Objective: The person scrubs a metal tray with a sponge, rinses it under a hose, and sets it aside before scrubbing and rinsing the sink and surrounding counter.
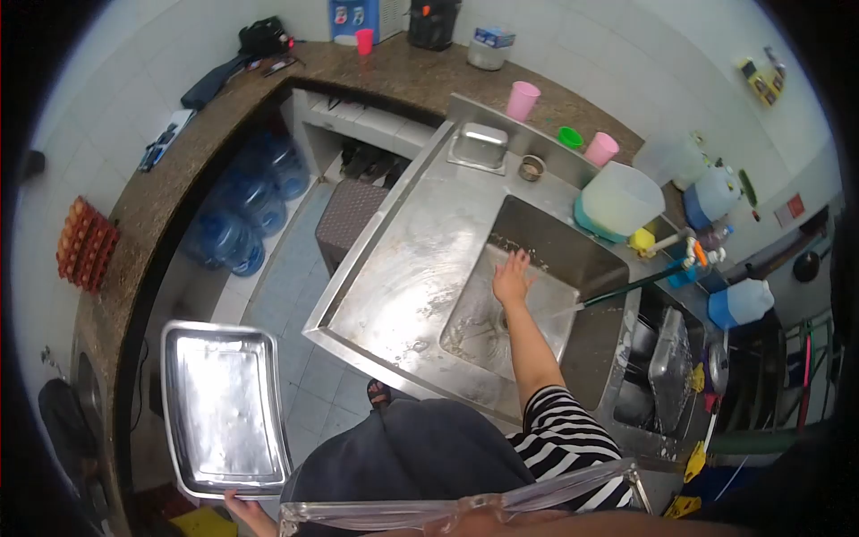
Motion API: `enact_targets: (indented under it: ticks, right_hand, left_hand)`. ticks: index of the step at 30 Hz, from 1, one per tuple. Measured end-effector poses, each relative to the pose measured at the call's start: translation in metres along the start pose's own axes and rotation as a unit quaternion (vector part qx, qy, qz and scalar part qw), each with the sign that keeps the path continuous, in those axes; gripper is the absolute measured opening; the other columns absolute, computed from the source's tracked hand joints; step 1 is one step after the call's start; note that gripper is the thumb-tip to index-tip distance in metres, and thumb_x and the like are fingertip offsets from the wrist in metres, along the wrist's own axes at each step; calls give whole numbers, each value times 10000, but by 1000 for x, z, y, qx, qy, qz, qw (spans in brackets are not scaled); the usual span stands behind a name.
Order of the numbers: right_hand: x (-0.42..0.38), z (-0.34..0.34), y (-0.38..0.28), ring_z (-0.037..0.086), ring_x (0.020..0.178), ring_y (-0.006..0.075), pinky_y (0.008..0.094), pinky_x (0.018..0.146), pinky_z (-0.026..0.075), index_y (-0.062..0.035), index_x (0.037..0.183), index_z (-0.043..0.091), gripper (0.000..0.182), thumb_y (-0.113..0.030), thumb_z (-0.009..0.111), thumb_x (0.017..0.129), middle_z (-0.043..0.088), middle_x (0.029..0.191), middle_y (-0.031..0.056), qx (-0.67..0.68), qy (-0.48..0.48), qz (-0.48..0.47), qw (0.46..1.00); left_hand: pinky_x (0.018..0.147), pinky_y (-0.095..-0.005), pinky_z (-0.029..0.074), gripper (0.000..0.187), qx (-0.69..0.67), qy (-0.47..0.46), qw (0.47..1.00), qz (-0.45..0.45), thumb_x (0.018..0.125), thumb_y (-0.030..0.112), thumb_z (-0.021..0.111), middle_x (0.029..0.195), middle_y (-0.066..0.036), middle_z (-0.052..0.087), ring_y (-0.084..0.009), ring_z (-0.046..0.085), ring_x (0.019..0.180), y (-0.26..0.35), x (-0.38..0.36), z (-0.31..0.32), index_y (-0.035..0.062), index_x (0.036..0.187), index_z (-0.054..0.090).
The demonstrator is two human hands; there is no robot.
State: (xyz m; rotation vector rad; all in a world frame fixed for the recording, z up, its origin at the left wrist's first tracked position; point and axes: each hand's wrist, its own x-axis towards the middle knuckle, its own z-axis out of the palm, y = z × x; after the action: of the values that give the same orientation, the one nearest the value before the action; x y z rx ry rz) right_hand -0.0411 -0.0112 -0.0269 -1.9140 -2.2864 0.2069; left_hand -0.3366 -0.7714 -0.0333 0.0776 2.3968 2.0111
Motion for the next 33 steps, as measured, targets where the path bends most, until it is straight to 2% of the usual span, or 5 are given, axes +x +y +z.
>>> enact_targets:
  ticks: [5,14,17,24,33]
  right_hand:
    - [-34,35,93,387,1190,373,464,963,330,-58,1289,378,553,-452,307,907,359,1339,165,312,-119,64,941]
    - [-102,-88,101,511,1059,244,391,862,432,-88,1297,330,548,-457,394,897,440,1253,112,938,-207,35,276]
    - [-85,-40,166,558,977,218,374,809,470,-58,1249,395,453,-312,494,887,545,1108,99,808,-173,90,556]
    - [-68,92,298,590,772,199,321,690,459,0,1014,564,304,-2,535,711,614,850,95,565,-126,304,757]
    - [-68,104,349,592,719,163,295,645,458,-6,937,634,317,48,527,644,639,811,64,502,-6,377,778]
  left_hand:
    - [778,-344,426,282,-264,-77,939,-204,622,111,490,849,-57,467,-210,493,817,71,71,116,4,883,467]
    - [620,-290,382,240,-17,-310,951,-16,644,128,518,736,-37,489,-153,459,674,238,-12,454,32,864,507]
    - [665,-308,395,309,46,-402,914,-36,642,116,525,783,-78,514,-170,476,736,253,-72,531,-8,924,503]
    - [645,-338,443,392,73,-523,838,-135,609,55,486,815,-146,538,-232,514,724,190,-168,662,-61,983,466]
    - [643,-370,434,271,88,-540,799,-248,583,47,473,776,-93,500,-224,480,725,118,-195,715,3,850,482]
